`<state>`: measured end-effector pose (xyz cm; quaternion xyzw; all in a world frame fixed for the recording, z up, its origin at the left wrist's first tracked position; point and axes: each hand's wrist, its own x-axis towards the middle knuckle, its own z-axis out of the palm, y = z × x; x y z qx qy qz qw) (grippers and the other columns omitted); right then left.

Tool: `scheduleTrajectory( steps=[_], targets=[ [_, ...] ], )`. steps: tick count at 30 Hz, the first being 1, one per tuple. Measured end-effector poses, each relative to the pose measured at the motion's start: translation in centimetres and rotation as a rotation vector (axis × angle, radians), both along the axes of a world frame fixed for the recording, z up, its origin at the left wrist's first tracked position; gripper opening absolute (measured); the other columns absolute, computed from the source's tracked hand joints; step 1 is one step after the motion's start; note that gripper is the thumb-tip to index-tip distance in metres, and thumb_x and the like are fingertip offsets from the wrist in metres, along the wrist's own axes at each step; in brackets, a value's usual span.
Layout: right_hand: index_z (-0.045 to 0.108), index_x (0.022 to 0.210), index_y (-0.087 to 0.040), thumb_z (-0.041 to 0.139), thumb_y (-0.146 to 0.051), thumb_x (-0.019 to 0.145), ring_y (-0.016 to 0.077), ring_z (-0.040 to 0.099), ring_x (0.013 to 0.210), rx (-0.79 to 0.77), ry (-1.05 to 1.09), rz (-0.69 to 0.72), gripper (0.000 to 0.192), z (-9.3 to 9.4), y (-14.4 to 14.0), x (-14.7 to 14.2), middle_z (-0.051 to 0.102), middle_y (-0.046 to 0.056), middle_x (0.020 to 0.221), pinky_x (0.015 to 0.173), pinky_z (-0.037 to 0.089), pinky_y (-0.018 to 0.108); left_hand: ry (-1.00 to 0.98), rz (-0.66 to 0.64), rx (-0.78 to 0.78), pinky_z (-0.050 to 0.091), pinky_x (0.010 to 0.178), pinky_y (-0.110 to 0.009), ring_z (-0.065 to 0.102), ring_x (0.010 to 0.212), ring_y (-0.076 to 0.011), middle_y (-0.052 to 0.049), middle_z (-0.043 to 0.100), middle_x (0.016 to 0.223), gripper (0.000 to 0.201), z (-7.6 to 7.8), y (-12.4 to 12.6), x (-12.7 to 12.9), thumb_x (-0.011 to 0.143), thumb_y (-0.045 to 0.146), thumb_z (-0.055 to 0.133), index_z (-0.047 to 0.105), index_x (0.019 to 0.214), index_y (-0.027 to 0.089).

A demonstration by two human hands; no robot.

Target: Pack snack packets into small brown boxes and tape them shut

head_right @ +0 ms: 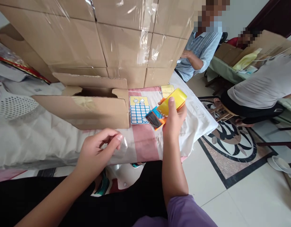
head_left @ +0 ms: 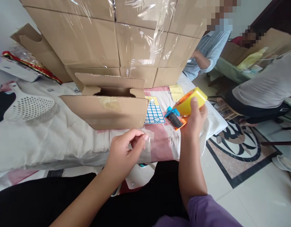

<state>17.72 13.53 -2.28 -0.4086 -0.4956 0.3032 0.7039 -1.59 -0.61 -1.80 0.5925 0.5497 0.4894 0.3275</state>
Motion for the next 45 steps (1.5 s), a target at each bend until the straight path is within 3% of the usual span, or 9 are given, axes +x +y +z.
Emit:
scheduleTrajectory(
  steps=[9,13,17,19,23,27,33,38,45],
  targets=[
    [0.062,0.105,-0.016,0.072,-0.055,0.082,0.0241,0.072,0.088,-0.316,-0.204,0.065,0.046,-5.5,5.8,3.6,0.074,0.012,0.103,0.081,0.058,0.038,-0.26,-0.02,-0.095,0.048,0.048,-0.02,0.056,0.054,-0.0114,0.0,0.064,0.068,0.027,-1.8,2.6,-1.8,0.094,0.045,0.063,0.07,0.089,0.02],
    [0.058,0.105,-0.019,0.074,-0.06,0.077,0.0281,0.07,0.094,-0.47,-0.3,-0.089,0.052,-5.4,5.1,4.1,0.072,0.012,0.104,0.081,0.058,0.041,-0.307,-0.103,-0.164,0.043,0.044,-0.021,0.047,0.049,-0.0117,0.002,0.052,0.057,0.029,-2.3,3.8,-2.2,0.092,0.048,0.064,0.073,0.097,0.021],
    [0.056,0.106,-0.02,0.072,-0.058,0.078,0.03,0.065,0.104,-0.457,-0.319,-0.319,0.05,-4.1,2.3,4.0,0.067,0.016,0.113,0.089,0.054,0.043,-0.383,-0.13,-0.194,0.043,0.044,-0.022,0.047,0.05,-0.0128,0.0,0.055,0.06,0.033,-2.8,3.5,-2.8,0.09,0.05,0.066,0.075,0.105,0.022],
    [0.06,0.104,-0.019,0.066,-0.057,0.084,0.0286,0.064,0.104,-0.423,-0.381,-0.339,0.043,-3.2,0.6,3.3,0.067,0.015,0.113,0.091,0.051,0.043,-0.396,-0.128,-0.192,0.041,0.044,-0.022,0.046,0.05,-0.0126,0.0,0.053,0.059,0.034,-3.1,3.0,-3.1,0.09,0.05,0.067,0.075,0.107,0.022],
    [0.066,0.089,-0.02,0.059,-0.05,0.092,0.0233,0.063,0.088,-0.327,-0.431,-0.145,0.032,-1.1,-2.6,0.4,0.069,0.008,0.092,0.082,0.048,0.037,-0.367,-0.117,-0.135,0.04,0.043,-0.022,0.045,0.05,-0.0121,0.001,0.053,0.057,0.034,-3.0,2.1,-3.5,0.09,0.049,0.068,0.077,0.109,0.022],
    [0.067,0.079,-0.021,0.065,-0.048,0.092,0.0199,0.059,0.076,-0.283,-0.293,0.325,0.03,0.2,-5.0,-3.5,0.065,0.004,0.079,0.075,0.047,0.034,-0.308,-0.029,0.009,0.041,0.044,-0.021,0.046,0.049,-0.0102,0.001,0.059,0.061,0.029,-1.0,1.7,-3.6,0.094,0.044,0.065,0.077,0.107,0.022],
    [0.073,0.082,-0.021,0.058,-0.064,0.094,0.0192,0.055,0.068,-0.263,-0.211,0.837,0.047,1.3,-8.6,-6.3,0.065,0.006,0.077,0.067,0.043,0.034,-0.264,0.057,0.168,0.045,0.043,-0.02,0.049,0.048,-0.0056,-0.005,0.077,0.112,0.021,0.4,1.5,-4.0,0.093,0.038,0.067,0.077,0.107,0.025],
    [0.064,0.084,-0.02,0.072,-0.055,0.088,0.0121,0.043,0.061,-0.277,-0.123,0.827,0.036,1.6,-10.4,-7.8,0.055,-0.001,0.072,0.058,0.033,0.027,-0.279,0.014,0.195,0.036,0.035,-0.018,0.038,0.04,-0.0011,-0.008,0.073,0.127,0.049,0.0,1.1,-4.5,0.094,0.036,0.068,0.059,0.143,0.033],
    [0.054,0.101,-0.024,0.085,-0.048,0.074,0.0101,0.043,0.061,-0.372,0.119,0.795,0.047,1.0,-10.5,-9.2,0.051,-0.006,0.074,0.056,0.031,0.024,-0.295,-0.024,0.339,0.038,0.038,-0.017,0.041,0.041,0.0004,-0.01,0.065,0.139,0.053,-0.3,1.2,-4.7,0.097,0.03,0.065,0.05,0.147,0.041]
  ],
)
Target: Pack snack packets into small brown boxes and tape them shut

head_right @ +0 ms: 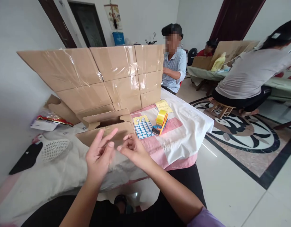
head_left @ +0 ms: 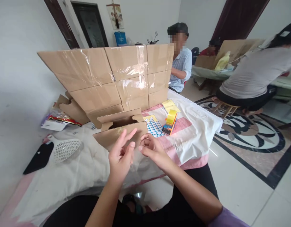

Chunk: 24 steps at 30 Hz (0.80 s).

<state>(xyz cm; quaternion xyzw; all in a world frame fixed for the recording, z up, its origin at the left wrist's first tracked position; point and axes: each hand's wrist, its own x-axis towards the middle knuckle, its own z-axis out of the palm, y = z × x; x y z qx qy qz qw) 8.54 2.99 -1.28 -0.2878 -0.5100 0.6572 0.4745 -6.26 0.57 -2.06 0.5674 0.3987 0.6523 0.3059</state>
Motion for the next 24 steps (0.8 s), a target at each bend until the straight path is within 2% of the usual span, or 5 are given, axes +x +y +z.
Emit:
scheduleTrajectory(
  steps=[6,11,16,19,24],
  targets=[
    [0.067,0.088,-0.019,0.079,-0.047,0.079,0.0099,0.05,0.067,-0.06,-0.027,0.081,0.032,0.2,0.3,1.0,0.06,0.0,0.084,0.058,0.034,0.022,0.008,0.057,0.148,0.039,0.043,-0.018,0.04,0.045,-0.0005,-0.011,0.068,0.135,0.049,-0.2,0.8,-0.3,0.097,0.03,0.065,0.054,0.144,0.04],
    [0.058,0.104,-0.021,0.071,-0.057,0.084,0.013,0.067,0.061,-0.249,0.02,0.2,0.043,0.2,0.2,1.6,0.072,0.005,0.098,0.046,0.029,0.02,0.114,0.123,0.176,0.04,0.043,-0.019,0.042,0.046,-0.0014,-0.011,0.07,0.132,0.041,0.2,1.1,-0.3,0.098,0.03,0.064,0.058,0.138,0.033],
    [0.055,0.107,-0.021,0.078,-0.047,0.079,0.0102,0.057,0.047,-0.27,0.082,0.341,0.045,-0.1,0.6,1.4,0.07,0.0,0.081,0.043,0.025,0.02,0.202,0.144,0.165,0.042,0.042,-0.019,0.042,0.044,-0.0005,-0.011,0.069,0.134,0.032,0.4,1.2,-0.7,0.098,0.031,0.063,0.064,0.13,0.028],
    [0.055,0.105,-0.022,0.079,-0.036,0.078,0.0096,0.052,0.052,0.02,0.081,0.18,0.038,0.4,1.3,1.5,0.065,-0.003,0.077,0.049,0.031,0.023,0.23,0.177,0.107,0.045,0.042,-0.021,0.047,0.045,-0.0013,-0.013,0.065,0.139,0.035,1.0,1.4,-1.4,0.097,0.037,0.063,0.065,0.13,0.026],
    [0.055,0.116,-0.025,0.058,-0.016,0.093,0.0154,0.059,0.071,0.796,-0.491,-0.06,0.025,4.2,2.9,3.1,0.071,0.001,0.091,0.069,0.042,0.03,0.301,0.119,-0.081,0.053,0.046,-0.023,0.061,0.052,-0.0068,-0.014,0.066,0.138,0.037,2.7,2.2,-2.6,0.094,0.043,0.066,0.07,0.123,0.02]
  ],
)
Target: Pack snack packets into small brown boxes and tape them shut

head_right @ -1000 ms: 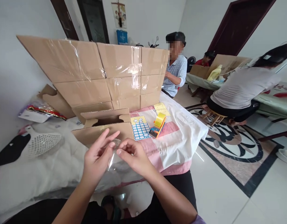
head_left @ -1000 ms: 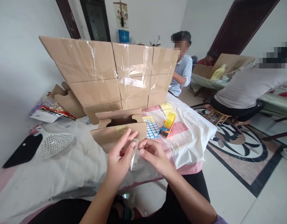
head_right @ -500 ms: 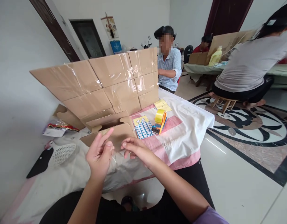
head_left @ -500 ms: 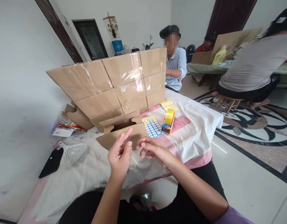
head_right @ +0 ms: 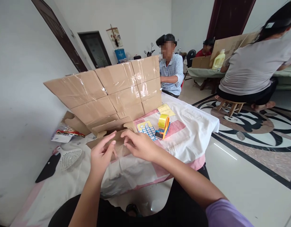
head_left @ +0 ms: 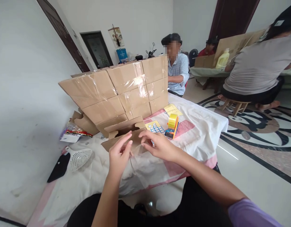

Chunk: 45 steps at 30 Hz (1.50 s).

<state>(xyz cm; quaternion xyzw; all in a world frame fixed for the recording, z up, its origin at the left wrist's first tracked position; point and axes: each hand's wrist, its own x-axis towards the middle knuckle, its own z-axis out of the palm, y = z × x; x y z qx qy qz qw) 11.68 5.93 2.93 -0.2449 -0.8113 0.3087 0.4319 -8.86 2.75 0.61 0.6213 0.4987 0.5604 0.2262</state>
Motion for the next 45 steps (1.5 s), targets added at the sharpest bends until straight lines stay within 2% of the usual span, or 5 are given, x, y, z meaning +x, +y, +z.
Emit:
scheduleTrajectory(
  steps=[13,19,31,38,45],
  targets=[
    [0.051,0.106,-0.019,0.06,-0.01,0.091,0.0121,0.056,0.067,0.227,-0.229,0.076,0.02,10.8,1.9,1.2,0.067,-0.003,0.079,0.065,0.036,0.025,0.012,-0.034,-0.358,0.032,0.037,-0.024,0.044,0.037,-0.0094,-0.009,0.075,0.085,0.046,-0.1,1.1,-3.0,0.085,0.056,0.063,0.071,0.105,0.015],
    [0.047,0.117,-0.018,0.057,-0.01,0.091,0.0117,0.058,0.07,0.161,-0.267,0.25,0.029,14.1,1.8,1.2,0.066,-0.003,0.08,0.066,0.038,0.025,0.199,0.206,-0.009,0.048,0.096,-0.041,0.063,0.104,-0.0272,-0.009,0.074,0.107,0.027,-0.1,0.7,-2.9,0.089,0.044,0.061,0.076,0.095,0.022],
    [0.053,0.115,-0.015,0.052,-0.026,0.097,0.0129,0.048,0.058,0.181,-0.401,0.228,0.02,10.3,7.5,-4.1,0.057,-0.005,0.065,0.06,0.036,0.025,0.658,0.405,0.057,0.04,0.103,-0.049,0.06,0.115,-0.0301,-0.009,0.075,0.114,0.036,-2.2,3.6,-3.8,0.099,0.032,0.051,0.065,0.131,0.024],
    [0.051,0.118,-0.016,0.045,-0.025,0.102,0.0134,0.05,0.057,0.05,-0.211,0.371,0.02,10.2,6.9,-6.5,0.05,-0.008,0.057,0.063,0.042,0.026,0.71,0.454,-0.013,0.022,0.121,-0.063,0.016,0.157,-0.0365,-0.009,0.021,0.171,0.076,-1.4,4.1,-5.3,0.09,0.045,0.061,0.035,0.159,0.026],
    [0.05,0.123,-0.017,0.045,-0.044,0.107,0.0147,0.054,0.058,-0.07,-0.185,0.353,0.032,9.5,6.4,-8.1,0.054,-0.005,0.058,0.061,0.043,0.024,0.717,0.461,-0.002,0.031,0.119,-0.055,0.038,0.144,-0.0365,-0.013,0.057,0.146,0.054,-2.1,4.3,-5.9,0.093,0.047,0.06,0.06,0.141,0.023]
  ],
)
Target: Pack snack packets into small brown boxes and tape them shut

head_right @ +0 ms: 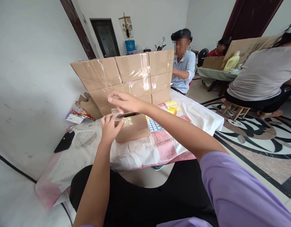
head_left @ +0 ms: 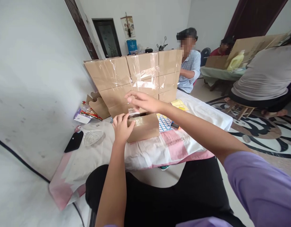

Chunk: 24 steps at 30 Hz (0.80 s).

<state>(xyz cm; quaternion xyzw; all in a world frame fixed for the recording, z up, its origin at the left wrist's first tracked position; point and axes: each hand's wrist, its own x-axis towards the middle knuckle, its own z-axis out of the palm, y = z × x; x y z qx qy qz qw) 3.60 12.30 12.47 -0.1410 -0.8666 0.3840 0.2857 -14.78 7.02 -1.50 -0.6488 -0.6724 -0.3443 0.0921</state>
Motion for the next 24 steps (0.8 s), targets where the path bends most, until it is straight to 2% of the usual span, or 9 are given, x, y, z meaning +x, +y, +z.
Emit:
scheduleTrajectory(
  steps=[2,4,7,9,14,16,19,24],
  targets=[
    [0.046,0.125,-0.018,0.035,-0.054,0.108,0.0176,0.061,0.061,-0.294,0.054,-0.054,0.041,-1.1,0.6,-0.7,0.056,-0.004,0.057,0.061,0.048,0.024,0.007,-0.041,-0.033,0.033,0.118,-0.053,0.046,0.14,-0.0334,-0.01,0.065,0.138,0.038,-0.1,0.0,0.0,0.096,0.042,0.056,0.07,0.126,0.025],
    [0.044,0.121,-0.019,0.025,-0.059,0.108,0.0191,0.063,0.06,-0.531,0.019,-0.093,0.047,-2.3,1.6,-1.2,0.057,-0.003,0.054,0.058,0.049,0.024,0.015,-0.093,-0.061,0.037,0.117,-0.05,0.053,0.136,-0.0292,-0.007,0.066,0.138,0.035,-0.1,0.1,-0.2,0.098,0.038,0.052,0.071,0.124,0.025],
    [0.045,0.113,-0.019,0.015,-0.064,0.106,0.018,0.059,0.051,-0.686,-0.081,-0.06,0.054,-3.7,3.1,-1.7,0.056,-0.002,0.051,0.052,0.045,0.022,0.031,-0.137,-0.094,0.039,0.118,-0.048,0.054,0.137,-0.0267,-0.008,0.062,0.145,0.04,-0.3,0.4,-0.4,0.101,0.035,0.044,0.068,0.131,0.022],
    [0.046,0.112,-0.019,0.019,-0.065,0.106,0.0163,0.054,0.046,-0.621,-0.134,-0.054,0.054,-4.4,4.2,-1.9,0.056,-0.003,0.051,0.048,0.041,0.021,0.038,-0.143,-0.11,0.036,0.12,-0.051,0.05,0.142,-0.0274,-0.009,0.057,0.149,0.044,-0.5,0.5,-0.6,0.102,0.032,0.04,0.066,0.135,0.021],
    [0.05,0.106,-0.018,0.04,-0.056,0.107,0.0128,0.049,0.046,-0.192,-0.222,-0.138,0.04,-6.8,6.6,-2.2,0.056,-0.005,0.051,0.05,0.038,0.021,0.023,-0.124,-0.13,0.033,0.122,-0.056,0.047,0.145,-0.0287,-0.009,0.054,0.151,0.048,-0.8,0.6,-0.7,0.103,0.03,0.034,0.064,0.138,0.018],
    [0.05,0.104,-0.018,0.04,-0.055,0.108,0.0127,0.049,0.047,-0.155,-0.24,-0.143,0.038,-7.7,7.3,-2.3,0.056,-0.005,0.051,0.049,0.036,0.022,0.012,-0.119,-0.129,0.033,0.122,-0.055,0.047,0.145,-0.0281,-0.009,0.054,0.151,0.049,-0.8,0.6,-0.7,0.104,0.031,0.033,0.064,0.138,0.018],
    [0.051,0.111,-0.018,0.04,-0.052,0.108,0.0126,0.049,0.046,-0.163,-0.205,-0.158,0.036,-8.5,7.8,-2.5,0.055,-0.006,0.051,0.048,0.034,0.022,0.003,-0.118,-0.119,0.035,0.121,-0.054,0.047,0.145,-0.0276,-0.008,0.056,0.15,0.049,-0.7,0.5,-0.5,0.105,0.036,0.033,0.066,0.136,0.017],
    [0.053,0.11,-0.016,0.042,-0.043,0.11,0.0107,0.045,0.046,-0.168,-0.05,-0.169,0.029,-8.0,6.7,-2.5,0.049,-0.009,0.047,0.052,0.035,0.021,0.008,-0.113,-0.098,0.036,0.121,-0.051,0.048,0.144,-0.0281,-0.009,0.058,0.148,0.048,-0.7,0.6,-0.4,0.104,0.04,0.037,0.068,0.133,0.017]
  ],
)
